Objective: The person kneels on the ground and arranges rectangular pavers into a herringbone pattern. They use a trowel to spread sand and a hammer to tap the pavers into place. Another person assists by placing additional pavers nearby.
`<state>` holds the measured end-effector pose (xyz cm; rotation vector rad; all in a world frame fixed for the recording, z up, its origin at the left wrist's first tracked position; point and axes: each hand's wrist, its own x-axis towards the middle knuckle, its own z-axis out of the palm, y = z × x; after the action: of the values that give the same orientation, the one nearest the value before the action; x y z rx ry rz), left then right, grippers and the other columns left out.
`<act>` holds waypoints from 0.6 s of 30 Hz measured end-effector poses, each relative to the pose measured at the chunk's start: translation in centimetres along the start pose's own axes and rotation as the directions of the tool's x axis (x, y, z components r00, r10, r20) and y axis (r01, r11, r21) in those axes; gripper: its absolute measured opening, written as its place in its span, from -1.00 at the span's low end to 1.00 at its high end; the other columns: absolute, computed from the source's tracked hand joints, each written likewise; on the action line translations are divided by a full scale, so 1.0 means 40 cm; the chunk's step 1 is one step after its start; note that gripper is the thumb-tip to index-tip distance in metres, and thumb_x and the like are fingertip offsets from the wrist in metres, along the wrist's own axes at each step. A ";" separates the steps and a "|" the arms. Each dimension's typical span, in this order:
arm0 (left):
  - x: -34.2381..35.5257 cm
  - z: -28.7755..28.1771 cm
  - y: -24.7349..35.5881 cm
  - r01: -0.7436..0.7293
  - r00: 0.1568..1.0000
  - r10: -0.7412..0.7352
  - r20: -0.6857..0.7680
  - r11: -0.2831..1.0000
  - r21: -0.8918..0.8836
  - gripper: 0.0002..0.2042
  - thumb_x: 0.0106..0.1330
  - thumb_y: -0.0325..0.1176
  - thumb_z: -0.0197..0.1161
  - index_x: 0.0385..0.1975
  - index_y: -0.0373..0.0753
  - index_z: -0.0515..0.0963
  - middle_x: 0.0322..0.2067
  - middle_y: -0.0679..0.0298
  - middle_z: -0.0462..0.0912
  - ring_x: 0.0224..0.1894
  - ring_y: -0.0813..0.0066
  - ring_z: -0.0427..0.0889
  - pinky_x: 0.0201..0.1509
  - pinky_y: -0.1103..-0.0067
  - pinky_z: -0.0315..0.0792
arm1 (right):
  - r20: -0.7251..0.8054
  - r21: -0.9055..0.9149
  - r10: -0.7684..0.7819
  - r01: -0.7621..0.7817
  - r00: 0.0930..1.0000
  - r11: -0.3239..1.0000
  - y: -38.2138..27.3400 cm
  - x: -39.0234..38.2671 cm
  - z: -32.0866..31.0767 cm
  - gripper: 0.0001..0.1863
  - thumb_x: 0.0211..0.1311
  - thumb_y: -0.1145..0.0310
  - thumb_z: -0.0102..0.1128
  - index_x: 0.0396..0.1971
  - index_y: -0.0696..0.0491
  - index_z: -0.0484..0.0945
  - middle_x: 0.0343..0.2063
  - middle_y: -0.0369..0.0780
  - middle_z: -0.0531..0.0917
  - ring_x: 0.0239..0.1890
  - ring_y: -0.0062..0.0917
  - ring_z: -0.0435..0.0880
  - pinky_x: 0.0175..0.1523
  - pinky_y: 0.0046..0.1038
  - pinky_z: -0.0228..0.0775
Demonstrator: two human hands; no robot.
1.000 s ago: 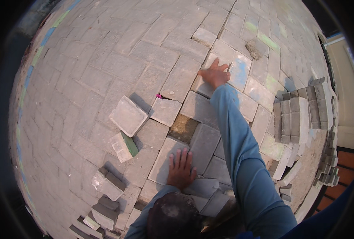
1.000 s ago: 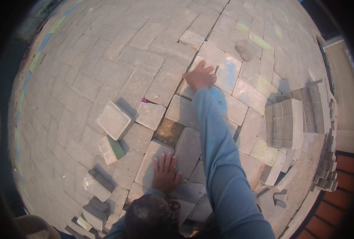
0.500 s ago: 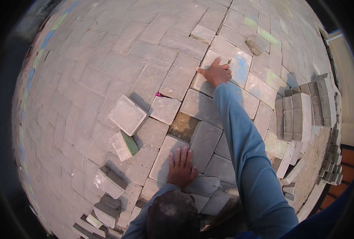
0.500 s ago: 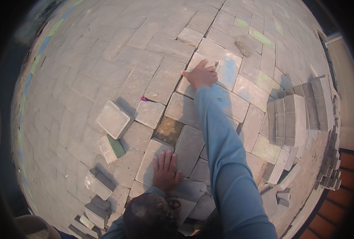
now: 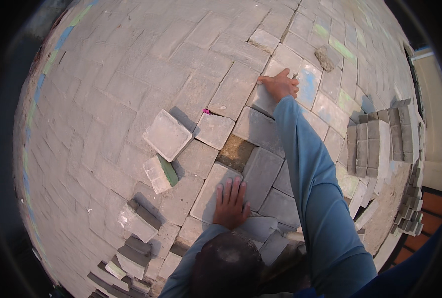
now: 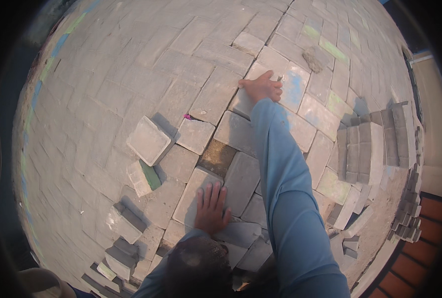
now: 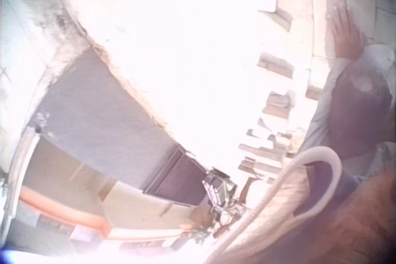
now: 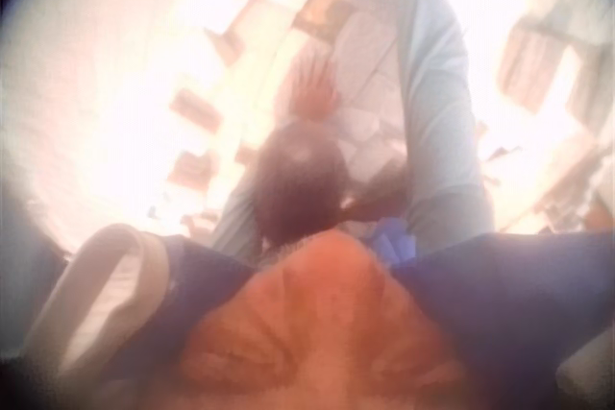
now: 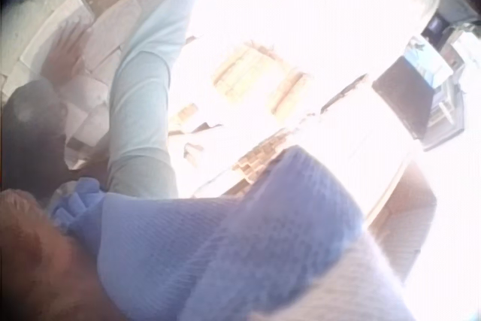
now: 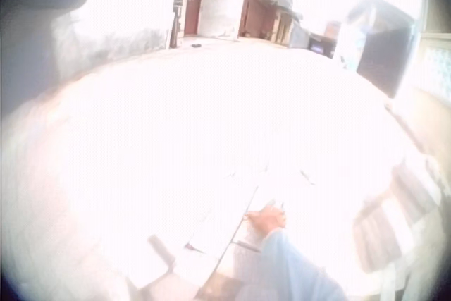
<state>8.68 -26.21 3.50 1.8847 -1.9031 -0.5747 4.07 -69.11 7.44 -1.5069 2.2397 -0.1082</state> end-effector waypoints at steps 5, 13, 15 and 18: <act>0.002 -0.006 -0.002 0.003 1.000 -0.003 0.003 1.000 -0.017 -0.24 0.31 -0.10 0.22 0.48 -0.27 0.18 0.51 -0.05 0.14 0.56 -0.12 0.07 0.56 -0.14 -0.11 | 0.078 0.086 0.024 -0.031 0.997 0.996 0.014 0.036 -0.024 0.21 -0.21 -0.15 0.58 0.43 0.11 0.17 0.29 0.25 0.24 0.32 0.18 0.34 0.26 0.11 0.31; -0.001 0.006 0.004 0.041 0.998 -0.043 0.055 0.999 0.036 -0.23 0.29 -0.10 0.20 0.49 -0.27 0.16 0.53 -0.06 0.09 0.57 -0.15 0.03 0.55 -0.18 -0.13 | -0.004 -0.074 -0.072 0.071 0.997 0.995 0.012 -0.027 0.019 0.23 -0.09 -0.30 0.53 0.40 0.24 0.18 0.26 0.29 0.24 0.26 0.18 0.37 0.25 0.08 0.32; -0.007 0.004 0.008 0.034 0.998 -0.037 0.047 0.997 0.063 -0.23 0.29 -0.10 0.19 0.49 -0.28 0.17 0.52 -0.08 0.09 0.57 -0.16 0.02 0.55 -0.18 -0.14 | -0.015 -0.140 -0.197 0.193 0.980 0.971 0.041 -0.036 0.041 0.24 -0.03 -0.38 0.48 0.41 0.25 0.16 0.24 0.32 0.24 0.24 0.16 0.38 0.24 0.06 0.32; 0.014 0.002 0.023 0.015 0.999 -0.019 0.047 0.996 0.084 -0.23 0.29 -0.11 0.19 0.48 -0.30 0.17 0.52 -0.09 0.09 0.57 -0.18 0.01 0.56 -0.18 -0.15 | -0.036 -0.175 -0.299 0.288 0.954 0.941 0.095 0.008 0.066 0.16 0.12 -0.48 0.28 0.37 0.25 0.23 0.18 0.38 0.26 0.20 0.26 0.37 0.18 0.09 0.34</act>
<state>7.84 -26.76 3.94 1.9572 -1.9720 -0.5575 1.72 -67.41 3.83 -1.9487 2.0986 -0.0576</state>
